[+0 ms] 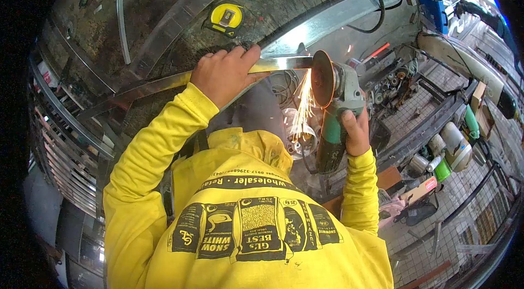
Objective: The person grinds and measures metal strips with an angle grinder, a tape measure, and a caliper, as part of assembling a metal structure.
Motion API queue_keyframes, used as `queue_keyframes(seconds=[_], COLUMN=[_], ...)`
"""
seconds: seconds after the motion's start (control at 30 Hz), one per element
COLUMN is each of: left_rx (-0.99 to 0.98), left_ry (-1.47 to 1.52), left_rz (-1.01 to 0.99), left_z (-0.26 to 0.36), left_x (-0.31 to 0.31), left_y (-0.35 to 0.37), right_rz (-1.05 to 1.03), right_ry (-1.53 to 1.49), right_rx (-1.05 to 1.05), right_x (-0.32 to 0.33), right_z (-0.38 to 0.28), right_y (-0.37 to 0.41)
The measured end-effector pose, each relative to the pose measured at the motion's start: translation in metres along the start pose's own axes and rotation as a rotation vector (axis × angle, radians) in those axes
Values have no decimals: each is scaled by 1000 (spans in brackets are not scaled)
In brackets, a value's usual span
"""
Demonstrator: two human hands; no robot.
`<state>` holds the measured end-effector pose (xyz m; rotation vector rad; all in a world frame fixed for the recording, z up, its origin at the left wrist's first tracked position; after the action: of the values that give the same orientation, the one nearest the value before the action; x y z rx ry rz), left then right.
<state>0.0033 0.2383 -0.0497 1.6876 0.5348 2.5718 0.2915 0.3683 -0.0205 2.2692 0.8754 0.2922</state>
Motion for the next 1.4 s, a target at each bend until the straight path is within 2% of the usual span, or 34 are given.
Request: queue_keyframes(seconds=[0.2, 0.57, 0.77, 0.87, 0.97, 1.1, 1.23, 1.4], left_rx=[1, 4, -17, -6, -19, -41, -48, -38], left_ry=[7, -20, -82, -105, -117, -68, -5, 67], left_rz=[-14, 7, 266, 320, 243, 143, 47, -3], left_z=[0, 1, 8, 12, 14, 9, 7, 4], left_x=[1, 0, 17, 20, 12, 4, 9, 10], left_y=[0, 1, 9, 11, 12, 9, 1, -2], right_rz=[17, -24, -12, 15, 10, 18, -55, 15], right_ry=[60, -10, -159, -147, -128, -134, -172, -117], right_rx=[24, 27, 108, 145, 171, 198, 114, 98], right_x=[-15, -1, 8, 7, 18, -8, -8, -14], right_z=[-18, -11, -6, -5, 16, 2, 14, 7], right_y=[0, -11, -3, 13, 18, 22, 24, 18])
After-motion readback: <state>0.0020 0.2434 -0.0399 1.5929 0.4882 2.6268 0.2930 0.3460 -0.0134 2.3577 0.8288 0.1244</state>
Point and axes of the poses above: each hand's wrist, its own y-axis away from the middle knuckle, its own x-axis out of the back of the hand, z = x × y, the point moved 6 cm from there along -y, towards the middle knuckle, and after that the axes turned 4 degrees about -y, right-handed, at the moved point
